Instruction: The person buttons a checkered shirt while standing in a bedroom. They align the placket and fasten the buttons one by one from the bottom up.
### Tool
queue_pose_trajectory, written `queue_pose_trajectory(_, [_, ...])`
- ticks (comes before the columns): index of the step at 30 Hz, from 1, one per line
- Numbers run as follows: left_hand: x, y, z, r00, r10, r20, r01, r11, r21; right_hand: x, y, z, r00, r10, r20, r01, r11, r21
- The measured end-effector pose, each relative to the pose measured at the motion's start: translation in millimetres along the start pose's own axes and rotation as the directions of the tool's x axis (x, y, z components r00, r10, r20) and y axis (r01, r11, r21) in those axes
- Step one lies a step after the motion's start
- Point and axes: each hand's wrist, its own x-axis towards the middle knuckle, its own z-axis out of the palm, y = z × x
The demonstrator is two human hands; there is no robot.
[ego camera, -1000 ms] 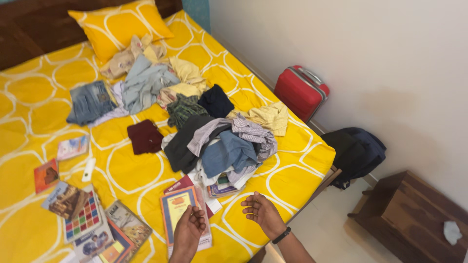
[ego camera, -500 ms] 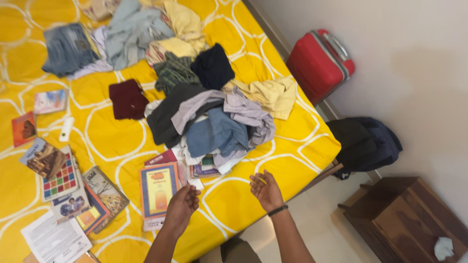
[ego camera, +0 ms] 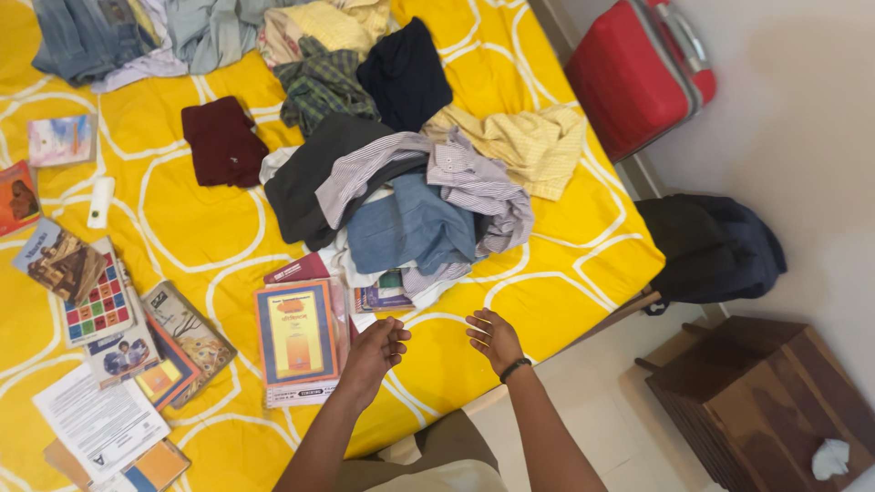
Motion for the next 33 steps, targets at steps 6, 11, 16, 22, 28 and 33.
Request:
queue_pose_trajectory(6, [19.2, -16.5, -34.7, 0.994, -0.033, -0.103, 0.027, 0.998, -0.059, 39.8, 27.9, 35.7, 0.997, 0.064, -0.032, -0.068, 0.989, -0.13])
queue_pose_trajectory(11, [41.3, -45.8, -61.2, 0.988, -0.036, -0.148, 0.014, 0.989, -0.148, 67.8, 41.6, 57.2, 0.994, 0.103, 0.024, -0.099, 0.984, -0.148])
queue_pose_trajectory(16, [56.6, -71.0, -80.4, 0.981, -0.048, -0.188, 0.008, 0.978, -0.206, 81.2, 52.8, 57.6, 0.992, 0.098, 0.073, -0.09, 0.99, -0.106])
queue_pose_trajectory(22, [71.5, -82.4, -75.4, 0.975, -0.09, -0.201, 0.044, 0.973, -0.225, 52.9, 43.5, 44.7, 0.994, -0.005, 0.113, 0.029, 0.976, -0.215])
queue_pose_trajectory(28, [80.7, -81.3, -58.5, 0.985, -0.031, -0.169, -0.002, 0.981, -0.193, 31.1, 31.5, 37.7, 0.995, -0.043, 0.086, 0.062, 0.97, -0.234])
queue_pose_trajectory(33, [67.3, -61.1, -53.6, 0.979, 0.029, -0.201, -0.049, 0.994, -0.098, 8.4, 1.1, 86.1, 0.974, -0.166, 0.155, 0.193, 0.966, -0.175])
